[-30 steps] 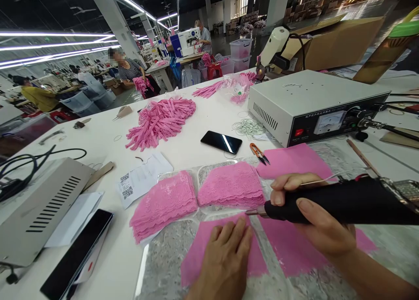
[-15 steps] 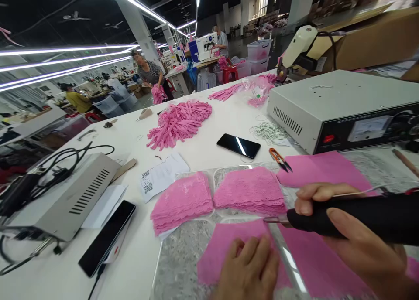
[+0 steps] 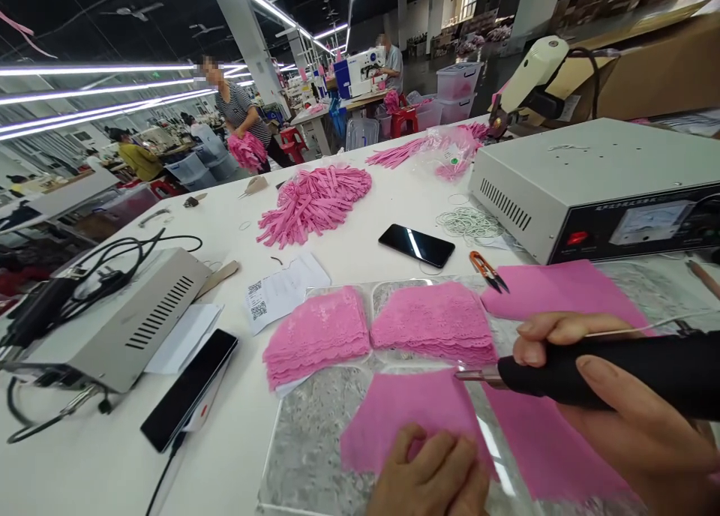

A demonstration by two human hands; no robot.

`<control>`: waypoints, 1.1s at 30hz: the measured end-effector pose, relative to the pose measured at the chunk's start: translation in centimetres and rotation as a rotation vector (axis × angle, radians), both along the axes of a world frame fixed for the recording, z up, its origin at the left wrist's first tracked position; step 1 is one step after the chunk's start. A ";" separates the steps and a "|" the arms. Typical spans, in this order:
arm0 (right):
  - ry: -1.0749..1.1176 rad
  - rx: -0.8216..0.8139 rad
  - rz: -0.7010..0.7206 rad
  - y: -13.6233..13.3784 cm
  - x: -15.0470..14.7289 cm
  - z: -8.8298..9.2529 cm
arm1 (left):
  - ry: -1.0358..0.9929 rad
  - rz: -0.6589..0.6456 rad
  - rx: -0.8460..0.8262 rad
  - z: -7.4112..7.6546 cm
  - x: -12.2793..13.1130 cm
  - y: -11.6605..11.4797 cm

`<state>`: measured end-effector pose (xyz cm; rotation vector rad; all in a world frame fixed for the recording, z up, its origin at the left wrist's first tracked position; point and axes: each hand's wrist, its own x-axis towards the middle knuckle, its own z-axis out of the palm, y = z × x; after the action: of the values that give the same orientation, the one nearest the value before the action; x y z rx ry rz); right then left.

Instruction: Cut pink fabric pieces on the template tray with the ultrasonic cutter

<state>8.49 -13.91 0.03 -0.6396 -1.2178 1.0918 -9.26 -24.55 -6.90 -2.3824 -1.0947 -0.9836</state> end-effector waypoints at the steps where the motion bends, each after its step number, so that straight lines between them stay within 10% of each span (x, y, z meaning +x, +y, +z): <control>1: 0.028 -0.027 0.007 0.0 0.2 0.2 | 0.004 -0.016 -0.003 0.0 0.0 0.0; 33: 0.032 -0.055 0.217 -0.6 1.6 0.3 | 0.035 -0.095 -0.069 1.0 -0.3 -0.1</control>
<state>10.12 -14.50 0.29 -0.5381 -1.2534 1.3152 -9.58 -24.61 -5.87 -2.5176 -1.0273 -0.9451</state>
